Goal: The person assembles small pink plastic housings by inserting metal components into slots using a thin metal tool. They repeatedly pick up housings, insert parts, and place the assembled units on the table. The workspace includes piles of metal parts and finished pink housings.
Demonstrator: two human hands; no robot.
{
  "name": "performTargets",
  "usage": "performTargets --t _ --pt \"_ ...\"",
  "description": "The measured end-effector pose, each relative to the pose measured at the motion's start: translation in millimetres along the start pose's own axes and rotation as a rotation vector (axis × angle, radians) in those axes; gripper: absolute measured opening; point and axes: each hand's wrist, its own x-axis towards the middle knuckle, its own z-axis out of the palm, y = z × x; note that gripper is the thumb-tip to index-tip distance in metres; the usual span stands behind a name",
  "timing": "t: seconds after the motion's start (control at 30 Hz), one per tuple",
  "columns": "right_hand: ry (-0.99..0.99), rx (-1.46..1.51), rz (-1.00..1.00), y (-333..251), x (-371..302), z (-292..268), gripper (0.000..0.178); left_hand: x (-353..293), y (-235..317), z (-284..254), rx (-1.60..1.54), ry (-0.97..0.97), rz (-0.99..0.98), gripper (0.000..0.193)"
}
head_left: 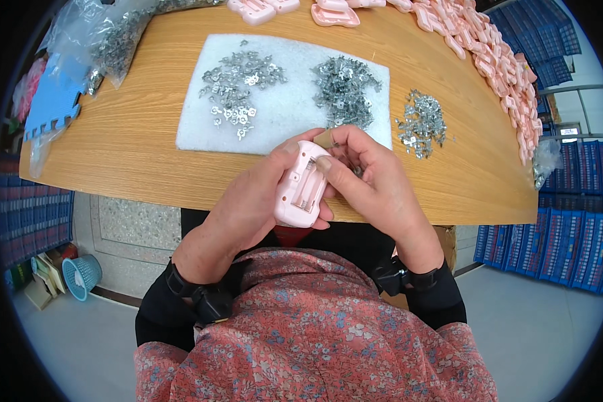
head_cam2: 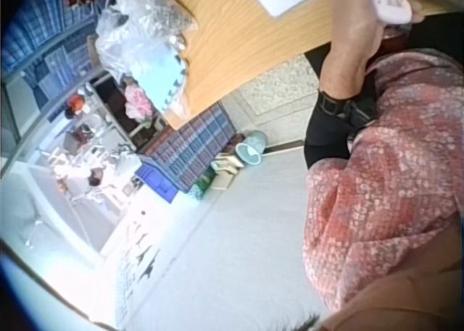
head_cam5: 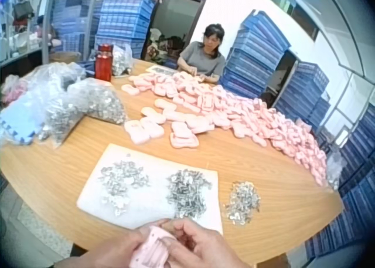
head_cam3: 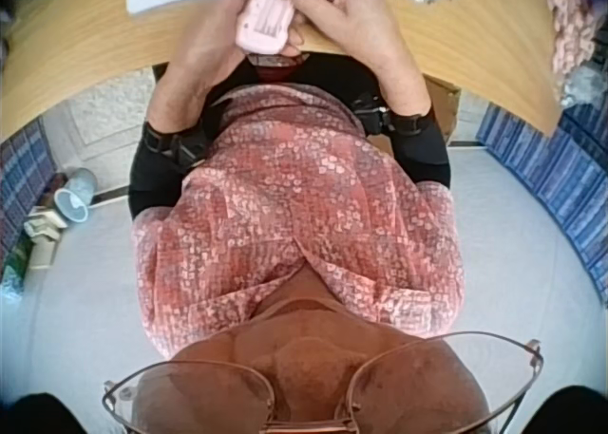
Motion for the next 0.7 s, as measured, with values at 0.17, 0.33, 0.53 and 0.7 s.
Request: performTargets --t 0.17,0.33,0.53,0.7 --pt "-0.084 0.211 0.104 11 3 -10 0.021 -3 -6 -5 0.269 0.161 0.096 0.046" --pt "-0.103 0.084 0.050 26 2 -16 0.024 -8 2 4 0.775 0.146 0.243 0.038" --pt "-0.100 0.305 0.122 1 -4 -13 0.026 -5 8 3 0.882 0.110 0.238 0.034" --pt "0.018 0.245 -0.082 14 -3 -9 0.022 -4 9 -3 0.125 0.010 -0.010 0.038"
